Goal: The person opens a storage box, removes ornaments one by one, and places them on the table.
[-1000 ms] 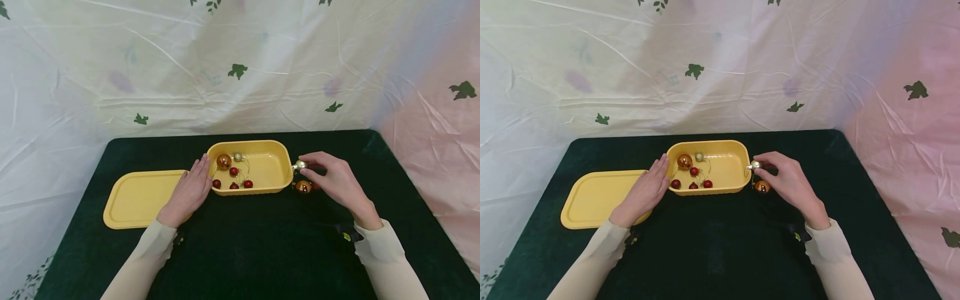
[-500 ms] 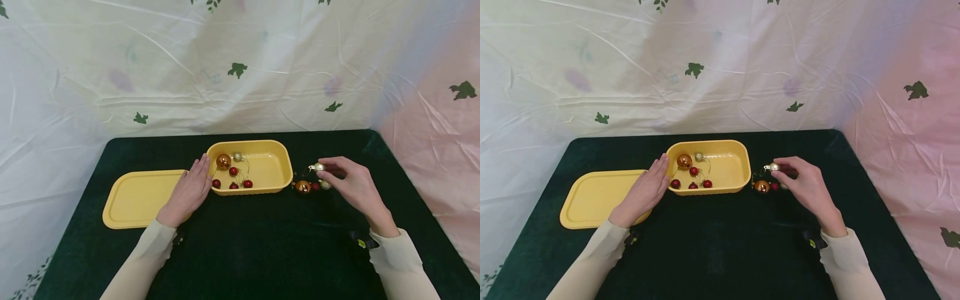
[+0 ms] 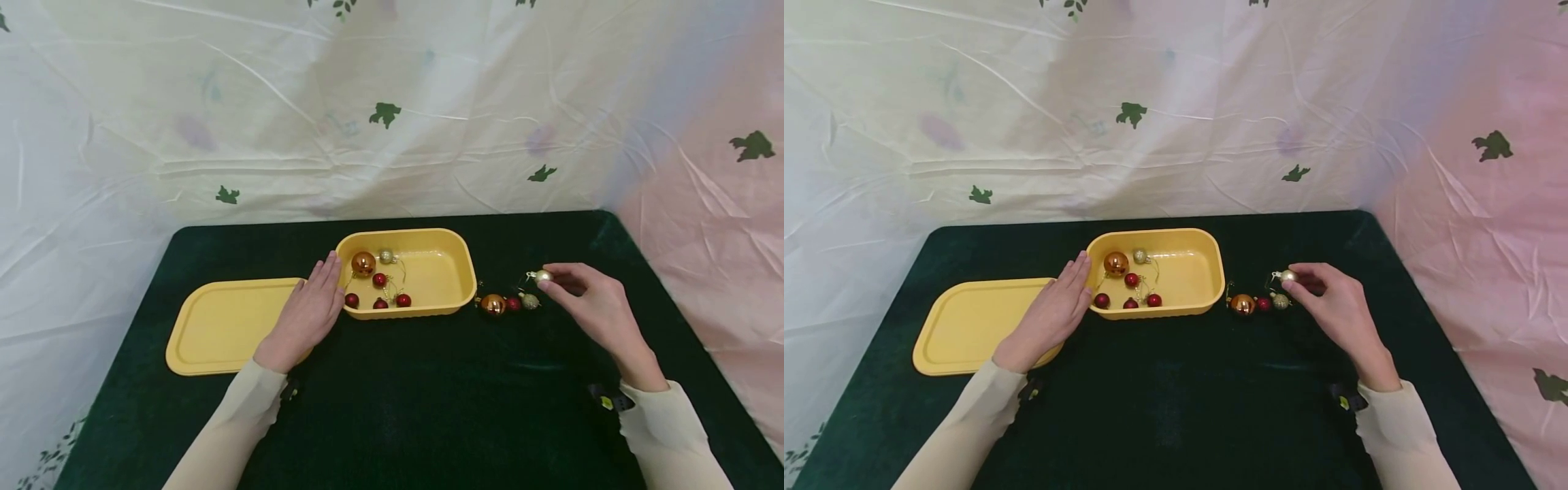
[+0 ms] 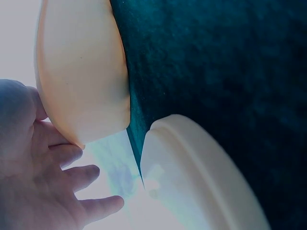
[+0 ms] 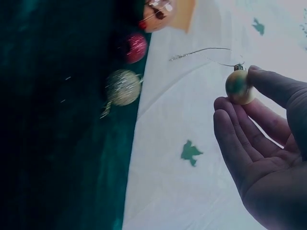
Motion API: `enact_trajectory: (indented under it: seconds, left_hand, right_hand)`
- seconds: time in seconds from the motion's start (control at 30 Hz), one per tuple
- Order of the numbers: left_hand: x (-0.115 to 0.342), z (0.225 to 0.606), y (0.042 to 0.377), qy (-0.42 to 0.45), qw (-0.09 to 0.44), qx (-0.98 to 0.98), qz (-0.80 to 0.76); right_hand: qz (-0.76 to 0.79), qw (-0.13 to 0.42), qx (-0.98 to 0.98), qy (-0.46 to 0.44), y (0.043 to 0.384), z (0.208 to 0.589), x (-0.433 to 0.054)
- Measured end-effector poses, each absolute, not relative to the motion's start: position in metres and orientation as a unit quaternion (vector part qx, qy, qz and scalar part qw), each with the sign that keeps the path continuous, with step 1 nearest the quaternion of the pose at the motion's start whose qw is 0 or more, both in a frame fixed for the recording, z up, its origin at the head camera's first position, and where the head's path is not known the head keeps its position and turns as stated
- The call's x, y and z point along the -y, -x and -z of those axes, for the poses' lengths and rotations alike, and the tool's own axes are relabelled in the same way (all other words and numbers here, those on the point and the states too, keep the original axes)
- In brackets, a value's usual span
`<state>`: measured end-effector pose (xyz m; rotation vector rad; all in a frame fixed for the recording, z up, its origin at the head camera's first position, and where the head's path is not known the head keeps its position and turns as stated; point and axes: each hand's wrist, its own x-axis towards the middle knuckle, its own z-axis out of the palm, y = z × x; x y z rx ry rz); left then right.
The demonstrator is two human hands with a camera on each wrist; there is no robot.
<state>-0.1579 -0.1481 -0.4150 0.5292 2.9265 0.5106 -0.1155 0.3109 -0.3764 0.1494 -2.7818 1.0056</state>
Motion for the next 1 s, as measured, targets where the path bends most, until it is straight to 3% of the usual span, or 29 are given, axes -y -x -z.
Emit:
enact_trajectory:
  seconds: [1.0]
  left_hand:
    - [0.149,0.415,0.159,-0.176,0.065,-0.968,-0.164]
  right_hand:
    - [-0.275,-0.026,0.961,0.007,0.126,0.416,-0.345]
